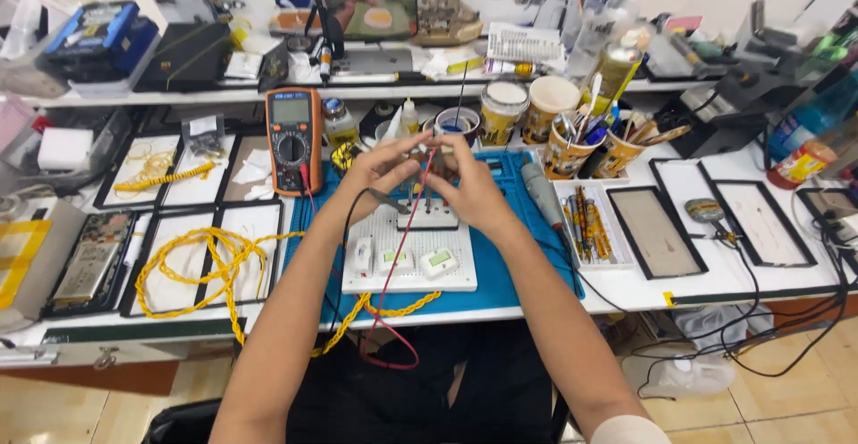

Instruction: Using a multimeter to probe and test electrical connections on a breadboard circuit.

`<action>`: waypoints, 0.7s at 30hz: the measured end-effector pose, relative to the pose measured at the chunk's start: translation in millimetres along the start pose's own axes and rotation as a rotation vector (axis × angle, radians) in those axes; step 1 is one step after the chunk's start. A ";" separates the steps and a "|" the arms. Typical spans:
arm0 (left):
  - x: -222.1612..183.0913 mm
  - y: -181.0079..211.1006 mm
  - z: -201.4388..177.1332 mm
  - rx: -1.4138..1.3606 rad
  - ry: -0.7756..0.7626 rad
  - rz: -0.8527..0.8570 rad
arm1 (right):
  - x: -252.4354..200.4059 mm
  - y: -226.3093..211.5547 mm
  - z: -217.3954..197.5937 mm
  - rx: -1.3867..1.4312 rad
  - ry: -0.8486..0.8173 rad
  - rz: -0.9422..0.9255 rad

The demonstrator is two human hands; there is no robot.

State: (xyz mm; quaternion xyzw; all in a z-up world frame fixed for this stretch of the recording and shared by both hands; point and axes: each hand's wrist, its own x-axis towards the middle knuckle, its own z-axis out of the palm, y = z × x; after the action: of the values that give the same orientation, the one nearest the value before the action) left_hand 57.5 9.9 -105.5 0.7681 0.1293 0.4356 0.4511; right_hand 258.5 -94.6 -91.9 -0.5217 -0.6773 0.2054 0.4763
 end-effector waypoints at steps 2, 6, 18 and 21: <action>1.7 -2.0 1.0 -0.050 0.031 -0.022 | 0.3 3.0 -0.5 -0.033 -0.002 -0.016; 4.5 -5.5 4.5 -0.125 0.142 -0.024 | -1.7 -1.4 -3.9 -0.063 -0.055 -0.052; 2.3 4.2 1.1 -0.020 0.085 -0.119 | -5.4 -16.8 -7.5 -0.115 -0.126 -0.039; 3.0 0.3 -2.4 0.032 0.077 -0.142 | -5.2 -16.8 -7.2 -0.118 -0.112 -0.002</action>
State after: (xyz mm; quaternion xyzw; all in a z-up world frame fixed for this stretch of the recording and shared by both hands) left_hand 57.3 12.9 -103.0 0.7467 0.2077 0.4298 0.4631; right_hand 256.0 -107.1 -77.7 -0.5361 -0.7143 0.1936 0.4061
